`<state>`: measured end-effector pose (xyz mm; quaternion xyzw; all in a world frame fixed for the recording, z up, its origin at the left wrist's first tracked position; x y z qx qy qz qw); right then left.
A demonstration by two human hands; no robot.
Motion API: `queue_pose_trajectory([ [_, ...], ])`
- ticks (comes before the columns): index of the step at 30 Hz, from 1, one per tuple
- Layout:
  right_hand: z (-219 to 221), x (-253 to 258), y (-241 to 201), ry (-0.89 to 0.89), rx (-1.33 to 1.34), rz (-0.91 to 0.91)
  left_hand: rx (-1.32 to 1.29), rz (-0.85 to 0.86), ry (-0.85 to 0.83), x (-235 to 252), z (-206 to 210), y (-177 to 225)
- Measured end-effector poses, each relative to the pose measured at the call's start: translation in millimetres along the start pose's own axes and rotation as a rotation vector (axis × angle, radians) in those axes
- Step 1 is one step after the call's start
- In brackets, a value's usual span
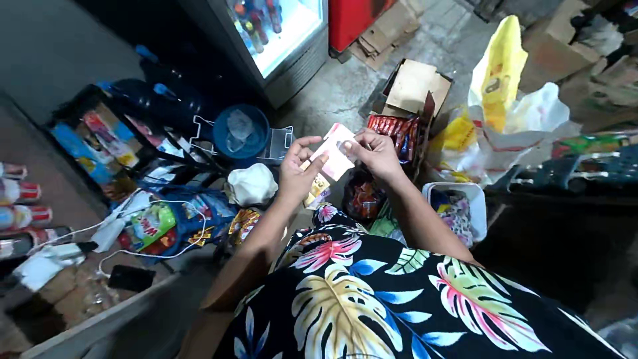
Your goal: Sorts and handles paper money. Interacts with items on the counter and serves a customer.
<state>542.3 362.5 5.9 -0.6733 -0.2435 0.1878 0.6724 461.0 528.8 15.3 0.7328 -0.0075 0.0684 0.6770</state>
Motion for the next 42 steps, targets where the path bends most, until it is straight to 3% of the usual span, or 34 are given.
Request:
queue_pose_trajectory([
  [4,-27,64,-3,0.053,-0.127,-0.123,-0.047,-0.123,-0.040,62,-28,-22],
  [7,-61,122,-3,0.123,-0.147,-0.149,-0.488,-0.341,-0.097,124,-45,-56],
  [9,-81,164,-8,0.168,-0.180,-0.158,-0.861,-0.393,-0.161,169,-56,-69],
  [10,-86,181,-12,0.161,-0.215,-0.161,-0.900,-0.392,-0.186,190,-61,-71],
  [14,-94,248,-28,-0.030,-0.504,-0.136,-0.355,-0.159,-0.188,285,-73,-50],
  [17,-102,288,-30,-0.108,-0.534,-0.232,-0.154,0.038,-0.351,348,-48,-33],
  [21,-162,331,-31,0.096,-0.490,-0.278,-0.150,0.062,-0.525,431,-11,-45],
  [25,-244,378,-30,0.334,-0.531,-0.262,-0.132,-0.045,-0.778,523,22,-60],
  [30,-330,452,-21,0.589,-0.445,-0.200,0.139,-0.077,-0.891,654,44,-70],
  [34,-381,495,-21,0.708,-0.439,-0.178,0.326,0.077,-0.981,735,60,-73],
  [36,-412,502,-21,0.800,-0.475,-0.205,0.440,0.167,-0.944,777,67,-71],
  [39,-456,514,-21,0.754,-0.594,-0.188,0.369,0.178,-0.886,840,91,-57],
  [42,-494,538,-15,0.615,-0.589,-0.200,0.228,0.221,-0.976,878,154,-38],
])
Point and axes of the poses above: each hand's wrist, its own x-axis towards the middle knuckle, its own z-axis out of the palm, y = z × x, the point moved 8 cm from there along x, towards the middle knuckle, and after that the axes turned 8 degrees about -y, right-handed, at the moved point
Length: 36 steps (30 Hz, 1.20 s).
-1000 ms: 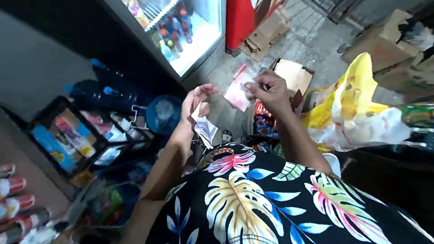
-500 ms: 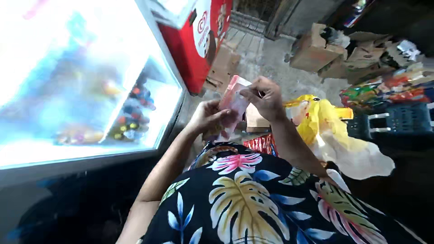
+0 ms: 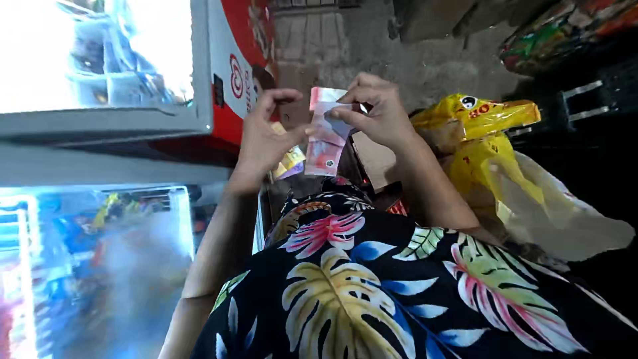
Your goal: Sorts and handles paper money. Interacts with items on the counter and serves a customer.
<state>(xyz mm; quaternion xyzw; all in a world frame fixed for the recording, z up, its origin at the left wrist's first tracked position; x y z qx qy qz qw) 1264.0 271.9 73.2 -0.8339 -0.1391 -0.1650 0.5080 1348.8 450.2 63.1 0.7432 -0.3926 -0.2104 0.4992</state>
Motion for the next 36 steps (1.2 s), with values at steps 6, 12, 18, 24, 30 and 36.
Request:
queue_pose_trajectory([
  [6,-85,49,86,0.342,0.109,0.032,-0.156,-0.152,-0.162,149,36,-47],
  [12,-196,79,143,0.315,0.130,0.154,-1.337,-0.145,-0.518,282,34,-97],
  [18,-229,108,149,-0.157,0.272,0.066,-1.624,-0.117,-0.766,402,81,-58],
  [24,-289,140,200,-0.050,0.354,0.071,-1.479,-0.305,-1.058,506,164,-28],
  [30,-369,182,292,0.298,-0.136,0.349,-1.403,-0.349,-1.065,628,240,-38],
  [36,-447,174,352,0.576,-0.084,0.453,-1.107,-0.577,-1.010,703,256,-6],
])
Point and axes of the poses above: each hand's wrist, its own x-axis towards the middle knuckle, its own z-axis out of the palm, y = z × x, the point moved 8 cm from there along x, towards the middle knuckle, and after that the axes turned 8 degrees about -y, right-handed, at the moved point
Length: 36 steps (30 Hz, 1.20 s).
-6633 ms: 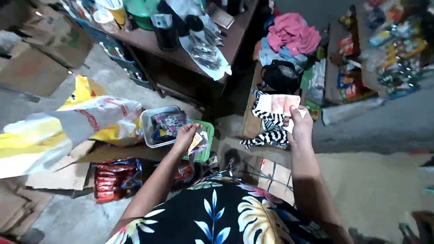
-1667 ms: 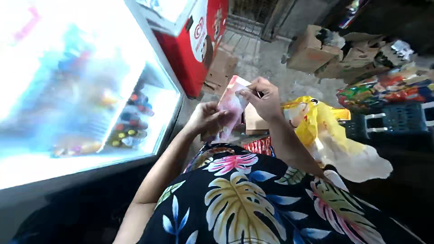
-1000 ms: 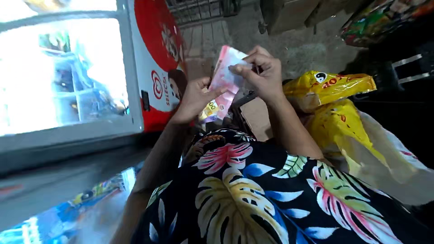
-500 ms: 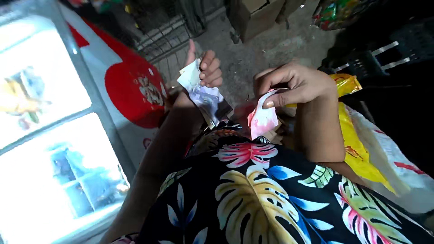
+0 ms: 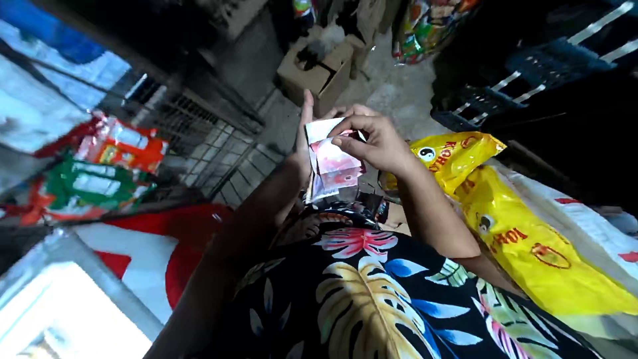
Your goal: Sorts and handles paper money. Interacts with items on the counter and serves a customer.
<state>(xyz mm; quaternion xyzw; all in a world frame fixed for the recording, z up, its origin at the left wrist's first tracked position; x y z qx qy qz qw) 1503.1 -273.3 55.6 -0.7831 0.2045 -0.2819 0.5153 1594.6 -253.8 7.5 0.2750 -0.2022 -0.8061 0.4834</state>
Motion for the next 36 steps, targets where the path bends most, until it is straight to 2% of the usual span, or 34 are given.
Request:
queue_pose_trajectory([
  [3,-44,4,25,0.172,-0.011,0.092,0.337,-0.043,0.164,21,-2,27],
  [4,-59,2,32,0.230,-0.030,0.119,0.474,-0.072,0.166,26,1,31],
  [5,-72,-1,38,0.286,-0.045,0.140,0.621,-0.054,0.150,35,7,32],
  [8,-112,-8,52,0.461,-0.055,0.158,0.923,0.179,-0.005,79,28,29],
  [11,-154,-10,66,0.671,-0.033,0.142,1.023,0.342,-0.085,131,48,31],
  [14,-196,-12,88,0.846,0.002,0.170,1.002,0.449,-0.074,185,66,39],
  [19,-267,4,131,0.760,-0.045,0.300,0.889,0.617,-0.067,280,100,60],
  [22,-317,23,143,0.706,-0.096,0.307,0.983,0.675,-0.025,324,120,66],
  [24,-349,37,155,0.671,-0.137,0.315,1.082,0.696,0.064,349,121,71],
  [27,-390,59,177,0.600,-0.169,0.370,1.210,0.644,0.176,390,119,81],
  [30,-434,81,201,0.598,-0.153,0.417,1.305,0.522,0.191,443,112,100],
  [32,-475,96,212,0.628,-0.168,0.434,1.276,0.451,0.202,483,103,118],
  [34,-516,117,223,0.641,-0.139,0.371,1.227,0.484,0.232,520,96,143],
  [36,-556,148,232,0.638,0.008,0.276,1.240,0.532,0.242,556,95,171],
])
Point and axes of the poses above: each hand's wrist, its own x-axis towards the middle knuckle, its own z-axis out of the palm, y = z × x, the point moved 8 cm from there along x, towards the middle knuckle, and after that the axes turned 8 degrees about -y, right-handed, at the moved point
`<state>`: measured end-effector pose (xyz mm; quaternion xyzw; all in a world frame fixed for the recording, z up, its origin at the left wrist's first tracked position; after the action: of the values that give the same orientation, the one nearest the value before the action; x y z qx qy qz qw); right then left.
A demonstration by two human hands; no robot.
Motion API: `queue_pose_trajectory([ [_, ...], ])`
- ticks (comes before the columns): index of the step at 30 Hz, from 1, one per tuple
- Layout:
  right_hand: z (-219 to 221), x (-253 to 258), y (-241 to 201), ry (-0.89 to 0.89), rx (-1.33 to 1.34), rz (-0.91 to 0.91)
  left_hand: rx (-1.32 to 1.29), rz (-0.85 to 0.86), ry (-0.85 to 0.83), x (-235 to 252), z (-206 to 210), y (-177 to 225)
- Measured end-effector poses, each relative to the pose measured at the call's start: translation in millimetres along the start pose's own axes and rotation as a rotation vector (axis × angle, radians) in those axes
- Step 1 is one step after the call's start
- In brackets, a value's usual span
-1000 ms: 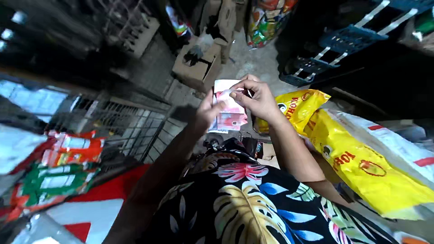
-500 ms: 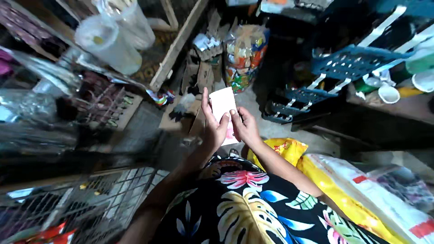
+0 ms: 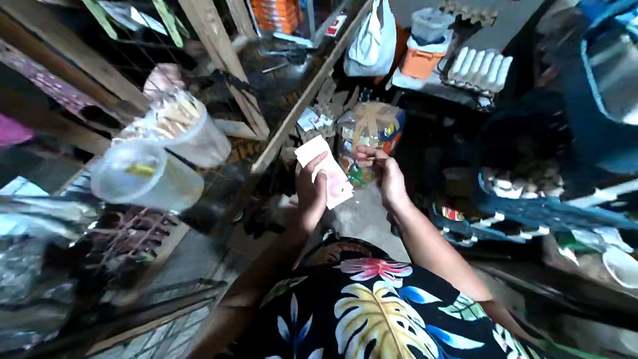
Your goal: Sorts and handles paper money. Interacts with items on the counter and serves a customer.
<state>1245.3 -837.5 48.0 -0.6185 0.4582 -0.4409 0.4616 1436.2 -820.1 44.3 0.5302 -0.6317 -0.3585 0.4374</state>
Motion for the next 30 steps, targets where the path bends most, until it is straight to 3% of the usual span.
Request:
queue_pose_trajectory([
  [6,-8,114,-35,-0.047,0.200,-0.032,-0.118,0.167,0.022,112,-2,2],
  [10,-2,180,-31,-0.086,0.231,-0.146,-0.214,0.234,0.073,165,-11,7],
  [13,6,225,-26,-0.085,0.227,-0.238,-0.176,0.240,0.115,192,-25,6],
  [17,14,277,-34,-0.157,0.113,-0.504,-0.162,0.090,0.179,221,-37,-4],
  [21,15,315,-72,-0.285,-0.188,-0.879,-0.280,-0.056,0.403,251,-54,-25],
  [25,49,351,-56,-0.506,-0.273,-1.169,-0.543,-0.164,0.489,272,-54,-46],
  [30,98,381,-26,-0.820,-0.236,-1.219,-0.555,-0.066,0.606,293,-77,-58],
])
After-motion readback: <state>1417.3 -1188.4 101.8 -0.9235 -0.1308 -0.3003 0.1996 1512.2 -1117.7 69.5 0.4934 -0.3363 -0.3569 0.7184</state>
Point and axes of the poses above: each hand's wrist, its own x-axis towards the middle knuckle, its own z-axis out of the palm, y = z × x, the point moved 8 cm from there along x, towards the middle knuckle, and after that the axes turned 8 degrees about -y, right-handed, at the moved point
